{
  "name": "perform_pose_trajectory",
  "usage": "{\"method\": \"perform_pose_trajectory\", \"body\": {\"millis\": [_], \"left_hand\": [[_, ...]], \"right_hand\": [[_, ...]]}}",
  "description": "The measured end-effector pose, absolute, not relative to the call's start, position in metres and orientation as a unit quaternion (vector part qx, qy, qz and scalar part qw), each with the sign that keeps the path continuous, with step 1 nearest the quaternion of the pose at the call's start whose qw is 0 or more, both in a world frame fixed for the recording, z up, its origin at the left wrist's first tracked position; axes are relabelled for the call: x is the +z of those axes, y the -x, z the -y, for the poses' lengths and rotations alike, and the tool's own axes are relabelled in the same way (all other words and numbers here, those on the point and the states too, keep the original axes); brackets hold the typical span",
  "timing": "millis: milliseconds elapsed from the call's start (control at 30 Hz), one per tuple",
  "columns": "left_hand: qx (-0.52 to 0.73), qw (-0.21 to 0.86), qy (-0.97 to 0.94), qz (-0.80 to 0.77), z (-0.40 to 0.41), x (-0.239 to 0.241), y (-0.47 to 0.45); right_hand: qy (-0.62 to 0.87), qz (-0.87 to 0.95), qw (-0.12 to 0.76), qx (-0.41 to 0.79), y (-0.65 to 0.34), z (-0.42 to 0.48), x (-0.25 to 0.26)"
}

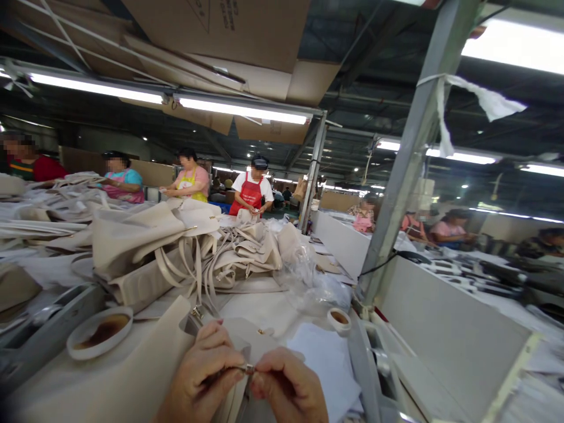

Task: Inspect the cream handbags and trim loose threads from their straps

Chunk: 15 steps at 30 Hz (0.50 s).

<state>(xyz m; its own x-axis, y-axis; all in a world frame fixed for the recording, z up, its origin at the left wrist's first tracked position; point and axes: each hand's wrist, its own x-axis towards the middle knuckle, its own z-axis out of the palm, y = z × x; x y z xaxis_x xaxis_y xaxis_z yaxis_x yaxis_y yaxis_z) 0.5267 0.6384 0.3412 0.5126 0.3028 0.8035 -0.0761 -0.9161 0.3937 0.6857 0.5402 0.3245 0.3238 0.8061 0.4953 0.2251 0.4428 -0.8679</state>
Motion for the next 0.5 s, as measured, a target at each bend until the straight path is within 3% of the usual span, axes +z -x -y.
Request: {"method": "perform_pose_trajectory", "body": {"millis": [167, 300, 500], "left_hand": [[0.473, 0.195, -0.858, -0.049, -0.639, 0.344, -0.526], [0.487, 0.173, -0.855, -0.047, -0.639, 0.342, -0.528], [0.512, 0.15, -0.843, -0.068, -0.636, 0.338, -0.534]], "right_hand": [[0.5, 0.612, 0.568, 0.23, -0.701, -0.539, 0.341], [0.534, 0.67, 0.496, 0.146, -0.704, -0.538, 0.348], [0.561, 0.645, 0.518, -0.016, -0.69, -0.546, 0.324]]}}
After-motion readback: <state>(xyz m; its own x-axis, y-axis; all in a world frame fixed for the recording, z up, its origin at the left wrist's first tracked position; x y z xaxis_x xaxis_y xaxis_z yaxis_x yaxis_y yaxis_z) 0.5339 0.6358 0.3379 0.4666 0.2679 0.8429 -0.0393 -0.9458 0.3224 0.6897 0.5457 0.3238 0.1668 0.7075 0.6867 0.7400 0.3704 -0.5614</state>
